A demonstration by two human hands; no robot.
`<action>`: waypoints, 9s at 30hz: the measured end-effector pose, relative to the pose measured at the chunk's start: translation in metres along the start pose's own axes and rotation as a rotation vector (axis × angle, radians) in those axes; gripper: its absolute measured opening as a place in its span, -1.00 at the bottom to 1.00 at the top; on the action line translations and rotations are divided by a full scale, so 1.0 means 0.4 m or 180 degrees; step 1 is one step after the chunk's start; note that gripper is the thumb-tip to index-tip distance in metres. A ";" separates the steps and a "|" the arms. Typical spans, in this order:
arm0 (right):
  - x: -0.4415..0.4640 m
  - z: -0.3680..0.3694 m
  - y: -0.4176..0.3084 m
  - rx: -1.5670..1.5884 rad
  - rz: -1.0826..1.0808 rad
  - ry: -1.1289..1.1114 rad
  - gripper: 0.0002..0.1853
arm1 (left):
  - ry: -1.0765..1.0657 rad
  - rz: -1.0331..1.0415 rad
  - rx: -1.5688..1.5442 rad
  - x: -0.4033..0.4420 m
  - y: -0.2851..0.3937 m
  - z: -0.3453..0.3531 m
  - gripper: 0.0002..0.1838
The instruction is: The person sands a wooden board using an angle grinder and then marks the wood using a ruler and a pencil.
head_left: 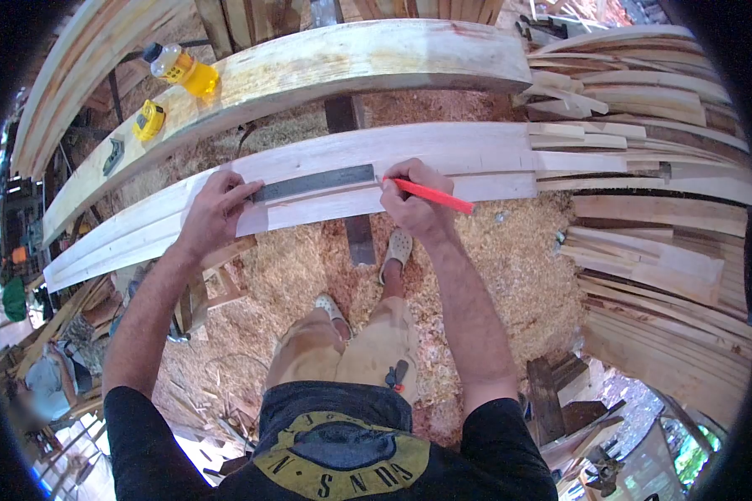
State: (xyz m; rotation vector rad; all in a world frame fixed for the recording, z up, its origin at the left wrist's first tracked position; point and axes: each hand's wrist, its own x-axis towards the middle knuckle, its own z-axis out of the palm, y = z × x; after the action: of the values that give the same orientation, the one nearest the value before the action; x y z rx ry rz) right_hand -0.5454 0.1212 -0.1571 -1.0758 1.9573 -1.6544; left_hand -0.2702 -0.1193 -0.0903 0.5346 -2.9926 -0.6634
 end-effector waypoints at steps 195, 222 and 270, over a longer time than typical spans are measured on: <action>-0.039 0.179 -0.034 -0.0279 -0.0256 -0.0126 -0.90 | 0.0374 0.0132 -0.0161 -0.005 -0.010 0.025 -0.59; -0.015 0.116 -0.023 0.1053 0.0733 -0.0568 -0.98 | 0.0372 -0.0134 -0.0149 -0.005 0.008 0.024 -0.53; -0.060 0.151 -0.101 0.2213 0.2082 -0.0468 -0.42 | 0.0342 0.0062 -0.0075 -0.118 -0.137 -0.036 -0.58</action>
State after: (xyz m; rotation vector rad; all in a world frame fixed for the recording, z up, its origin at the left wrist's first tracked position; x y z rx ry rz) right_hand -0.4751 0.0972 -0.1386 -0.2413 1.2581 -1.5982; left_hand -0.2064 -0.1557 -0.0980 0.5217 -2.8827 -0.6459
